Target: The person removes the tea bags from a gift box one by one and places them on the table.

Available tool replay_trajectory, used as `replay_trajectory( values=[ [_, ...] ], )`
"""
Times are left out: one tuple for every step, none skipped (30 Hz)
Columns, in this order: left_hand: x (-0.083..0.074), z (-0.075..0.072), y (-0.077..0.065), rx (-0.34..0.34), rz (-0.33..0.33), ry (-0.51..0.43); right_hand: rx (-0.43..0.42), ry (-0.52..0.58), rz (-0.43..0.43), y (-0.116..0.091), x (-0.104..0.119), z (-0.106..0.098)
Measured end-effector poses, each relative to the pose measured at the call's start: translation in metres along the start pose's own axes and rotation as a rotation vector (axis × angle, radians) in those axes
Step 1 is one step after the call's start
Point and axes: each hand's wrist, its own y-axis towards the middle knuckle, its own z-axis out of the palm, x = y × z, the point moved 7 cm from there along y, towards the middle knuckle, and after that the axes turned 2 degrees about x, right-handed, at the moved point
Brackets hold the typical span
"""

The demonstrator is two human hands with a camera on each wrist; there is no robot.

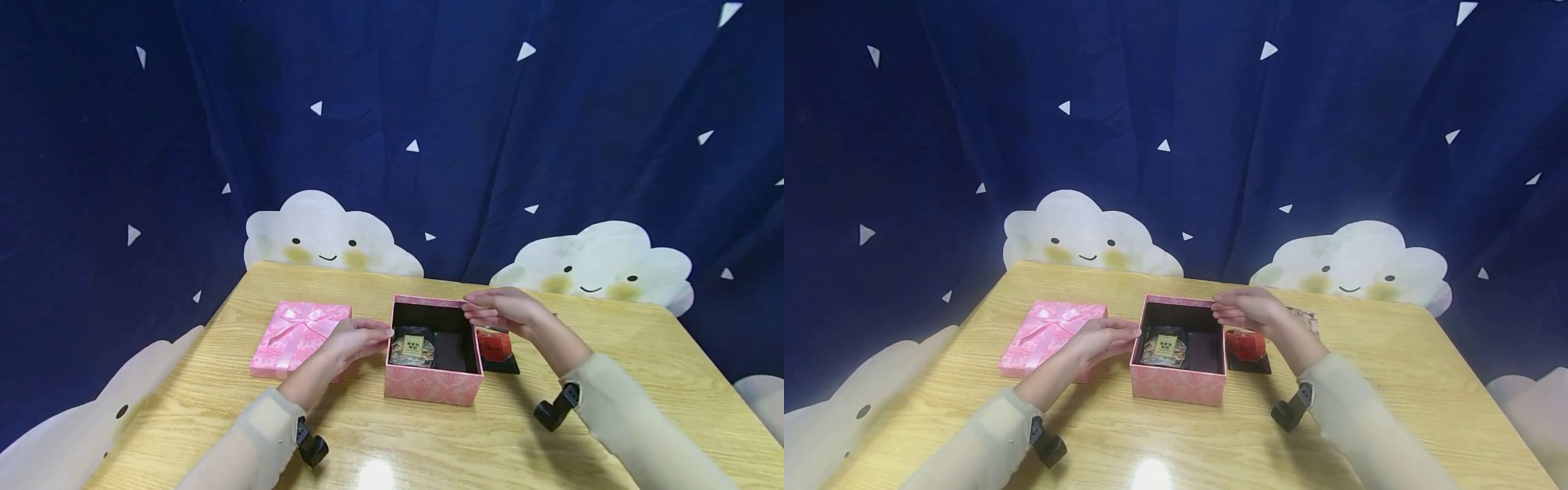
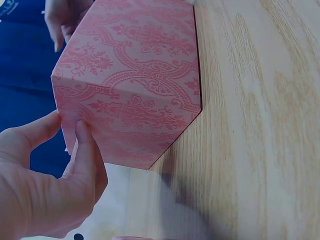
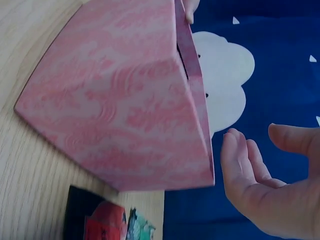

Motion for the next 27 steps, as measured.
replay_trajectory(
  values=[
    [0.000, 0.000, 0.000, 0.003, 0.001, 0.000, 0.000, 0.004, 0.006, 0.001, 0.001, 0.003],
    [0.000, 0.000, 0.000, 0.005, 0.001, 0.000, 0.002, 0.010, 0.012, 0.002, 0.002, 0.006],
    [0.000, 0.000, 0.000, 0.006, 0.004, -0.001, 0.003, 0.020, 0.020, 0.004, 0.003, 0.009],
    [0.000, 0.000, 0.000, 0.004, 0.001, -0.004, 0.007, 0.028, 0.025, 0.005, 0.004, 0.012],
    [0.001, 0.000, 0.000, 0.002, -0.001, -0.006, 0.008, 0.036, 0.036, 0.007, 0.004, 0.015],
    [0.001, 0.000, 0.001, -0.003, -0.003, -0.008, 0.014, 0.044, 0.044, 0.008, 0.004, 0.018],
    [0.000, 0.000, 0.001, -0.008, -0.003, -0.009, 0.011, 0.053, 0.059, 0.010, 0.004, 0.021],
    [0.001, 0.000, 0.002, -0.012, -0.004, -0.010, 0.010, 0.066, 0.077, 0.012, 0.003, 0.023],
    [0.001, 0.000, 0.002, -0.016, -0.004, -0.011, 0.008, 0.081, 0.096, 0.013, 0.002, 0.026],
    [0.001, 0.000, 0.003, -0.021, -0.004, -0.011, 0.009, 0.098, 0.118, 0.015, 0.001, 0.028],
    [0.001, 0.000, 0.003, -0.023, -0.002, -0.010, 0.006, 0.119, 0.144, 0.017, -0.001, 0.030],
    [0.002, 0.000, 0.003, -0.025, -0.003, -0.009, 0.007, 0.149, 0.166, 0.019, -0.002, 0.033],
    [0.002, 0.000, 0.004, -0.027, -0.002, -0.008, 0.000, 0.186, 0.197, 0.021, -0.004, 0.035],
    [0.002, 0.000, 0.003, -0.027, -0.002, -0.009, 0.008, 0.220, 0.224, 0.023, -0.005, 0.037],
    [0.002, 0.000, 0.003, -0.025, -0.002, -0.009, 0.011, 0.251, 0.250, 0.024, -0.006, 0.039],
    [0.002, 0.000, 0.004, -0.023, -0.003, -0.009, 0.017, 0.274, 0.274, 0.026, -0.007, 0.042],
    [0.003, 0.000, 0.004, -0.021, -0.004, -0.008, 0.019, 0.293, 0.294, 0.028, -0.008, 0.044],
    [0.003, 0.000, 0.004, -0.020, -0.004, -0.008, 0.020, 0.307, 0.312, 0.029, -0.009, 0.046],
    [0.003, 0.000, 0.004, -0.019, -0.002, -0.008, 0.014, 0.307, 0.330, 0.030, -0.010, 0.048],
    [0.003, 0.001, 0.004, -0.018, -0.002, -0.008, 0.013, 0.291, 0.339, 0.032, -0.011, 0.051],
    [0.003, 0.000, 0.004, -0.017, -0.003, -0.008, 0.006, 0.271, 0.343, 0.034, -0.012, 0.052],
    [0.003, 0.000, 0.004, -0.017, -0.004, -0.008, 0.004, 0.245, 0.348, 0.035, -0.013, 0.054],
    [0.003, 0.000, 0.004, -0.018, -0.005, -0.006, -0.005, 0.216, 0.353, 0.037, -0.015, 0.056],
    [0.003, 0.000, 0.004, -0.019, -0.006, -0.003, -0.015, 0.183, 0.358, 0.038, -0.016, 0.057],
    [0.003, 0.000, 0.004, -0.021, -0.008, 0.003, -0.021, 0.148, 0.360, 0.040, -0.017, 0.057],
    [0.003, 0.000, 0.004, -0.021, -0.010, 0.007, -0.027, 0.114, 0.361, 0.042, -0.019, 0.057],
    [0.003, 0.000, 0.004, -0.022, -0.011, 0.010, -0.039, 0.087, 0.368, 0.043, -0.021, 0.057]
  ],
)
